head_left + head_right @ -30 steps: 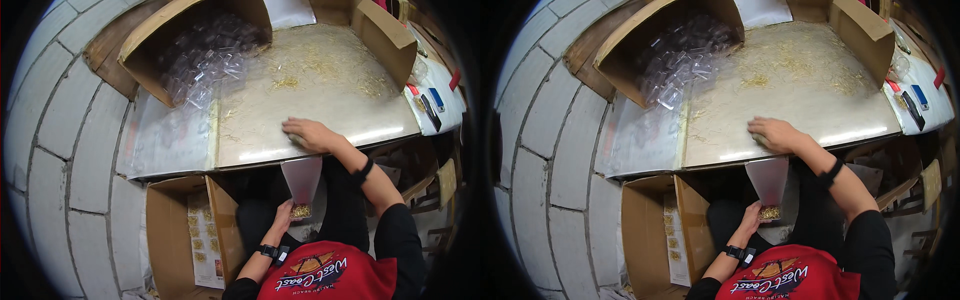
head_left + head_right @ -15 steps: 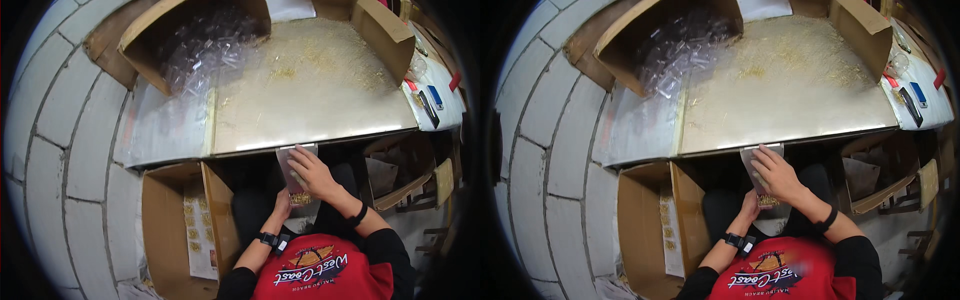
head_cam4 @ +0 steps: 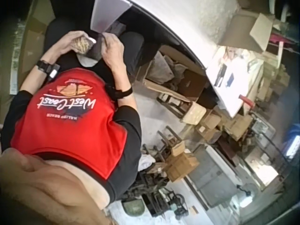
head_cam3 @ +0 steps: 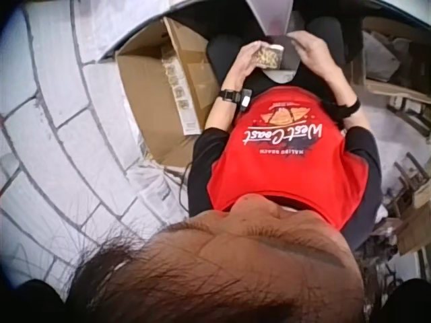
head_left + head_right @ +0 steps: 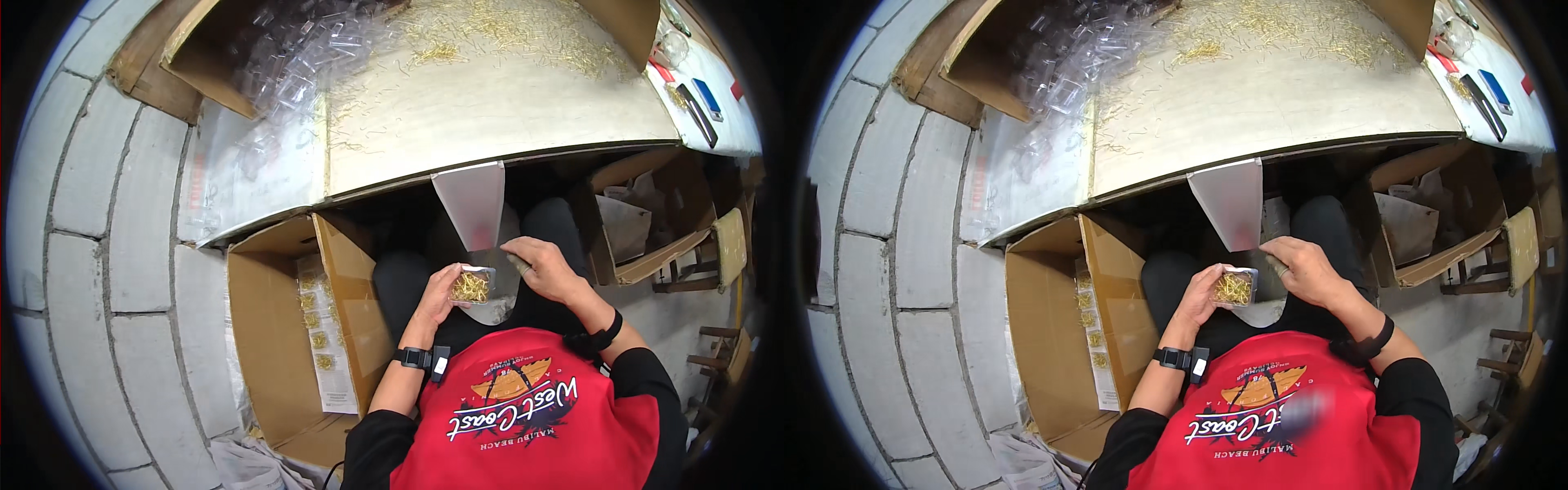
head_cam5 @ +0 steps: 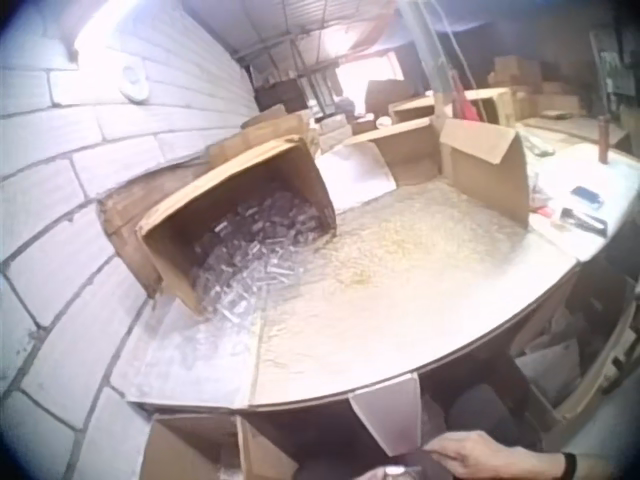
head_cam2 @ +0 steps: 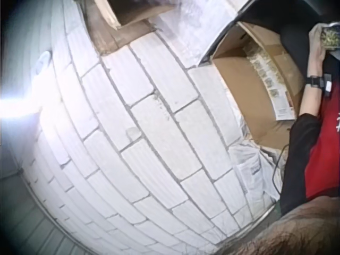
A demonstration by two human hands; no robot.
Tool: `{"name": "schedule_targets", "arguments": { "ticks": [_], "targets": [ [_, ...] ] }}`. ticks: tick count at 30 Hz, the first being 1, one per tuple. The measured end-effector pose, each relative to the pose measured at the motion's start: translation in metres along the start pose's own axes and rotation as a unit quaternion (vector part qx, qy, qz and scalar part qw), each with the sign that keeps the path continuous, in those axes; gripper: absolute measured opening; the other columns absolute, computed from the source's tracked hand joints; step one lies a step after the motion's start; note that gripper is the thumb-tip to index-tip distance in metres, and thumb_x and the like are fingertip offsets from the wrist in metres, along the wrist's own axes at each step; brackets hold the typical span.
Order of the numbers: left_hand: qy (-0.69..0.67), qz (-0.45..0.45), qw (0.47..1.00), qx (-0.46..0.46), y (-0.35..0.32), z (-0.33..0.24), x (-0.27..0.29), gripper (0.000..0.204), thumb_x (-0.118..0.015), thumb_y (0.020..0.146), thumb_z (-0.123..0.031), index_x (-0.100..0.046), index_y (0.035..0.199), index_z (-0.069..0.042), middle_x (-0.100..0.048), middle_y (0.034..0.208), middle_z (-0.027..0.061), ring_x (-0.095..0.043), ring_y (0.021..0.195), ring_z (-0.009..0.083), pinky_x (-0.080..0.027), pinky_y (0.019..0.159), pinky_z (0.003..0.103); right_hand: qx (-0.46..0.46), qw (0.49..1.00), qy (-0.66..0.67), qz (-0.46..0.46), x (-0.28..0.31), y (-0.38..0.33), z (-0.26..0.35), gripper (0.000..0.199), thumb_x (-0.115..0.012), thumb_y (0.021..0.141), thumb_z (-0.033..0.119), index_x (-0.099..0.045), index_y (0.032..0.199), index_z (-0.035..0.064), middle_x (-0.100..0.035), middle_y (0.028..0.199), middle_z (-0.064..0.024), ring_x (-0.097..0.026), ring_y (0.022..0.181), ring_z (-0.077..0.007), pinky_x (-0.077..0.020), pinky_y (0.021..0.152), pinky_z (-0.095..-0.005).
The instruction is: The person sits at a table and repeatedly scoops small yellow items from a pile into clear plastic containers. They then place the filled containers into a cardboard box. The process is repetitive, involving gathering the items, filling the containers, and organizing them in the box.
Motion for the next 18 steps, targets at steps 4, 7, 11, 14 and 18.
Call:
{"name": "schedule_targets", "arguments": {
  "ticks": [4,7,11,14,18],
  "targets": [
    [0.008,-0.018,0.997,-0.077,-0.019,-0.052,-0.025,0.031,-0.042,0.098,-0.027,-0.055,0.111,-0.002,-0.065,0.098,0.0100,-0.067,0.082,0.0171,-0.059,0.056,0.030,0.024,1.000,0.001,-0.002,-0.017,0.006,0.013,0.039,-0.060,0.082,0.007,-0.052,0.120,-0.0012,-0.056,0.118,-0.0207,-0.056,0.107,-0.0364,-0.0471,0.090,-0.0395],
    [0.005,-0.024,0.993,-0.114,-0.027,-0.074,-0.041,0.032,-0.042,0.098,-0.026,-0.054,0.114,-0.001,-0.064,0.100,0.0110,-0.067,0.083,0.0183,-0.060,0.058,0.032,0.074,0.996,-0.024,-0.032,-0.024,0.008,0.031,0.043,-0.059,0.083,0.008,-0.049,0.125,-0.0003,-0.050,0.127,-0.0194,-0.052,0.113,-0.0349,-0.0462,0.091,-0.0394],
    [0.011,-0.046,0.989,-0.143,-0.031,-0.080,-0.041,0.032,-0.042,0.098,-0.025,-0.053,0.115,0.000,-0.063,0.101,0.0119,-0.067,0.082,0.0189,-0.060,0.058,0.033,0.072,0.996,-0.046,-0.022,-0.026,0.013,0.040,0.044,-0.059,0.085,0.009,-0.048,0.128,0.0054,-0.043,0.135,-0.0177,-0.050,0.115,-0.0341,-0.0459,0.091,-0.0401],
    [0.004,-0.052,0.988,-0.145,-0.031,-0.080,-0.040,0.032,-0.041,0.099,-0.026,-0.053,0.114,0.000,-0.063,0.100,0.0119,-0.067,0.081,0.0185,-0.060,0.059,0.032,0.093,0.995,-0.042,-0.014,-0.023,0.014,0.042,0.043,-0.059,0.084,0.009,-0.050,0.126,0.0061,-0.044,0.134,-0.0170,-0.049,0.116,-0.0341,-0.0464,0.091,-0.0398],
    [0.000,-0.054,0.988,-0.147,-0.032,-0.091,-0.049,0.033,-0.043,0.098,-0.026,-0.053,0.114,0.001,-0.063,0.100,0.0126,-0.066,0.082,0.0190,-0.060,0.058,0.032,0.127,0.989,-0.023,-0.077,0.000,0.021,0.052,0.044,-0.060,0.084,0.013,-0.050,0.126,0.0029,-0.046,0.134,-0.0167,-0.044,0.124,-0.0334,-0.0400,0.099,-0.0423]
  ]
}}
Point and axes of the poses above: each hand's wrist, its own y-axis towards the middle knuckle, its own x-axis out of the back of the hand, z = x × y, the point moved 10 cm from there along y, towards the middle knuckle
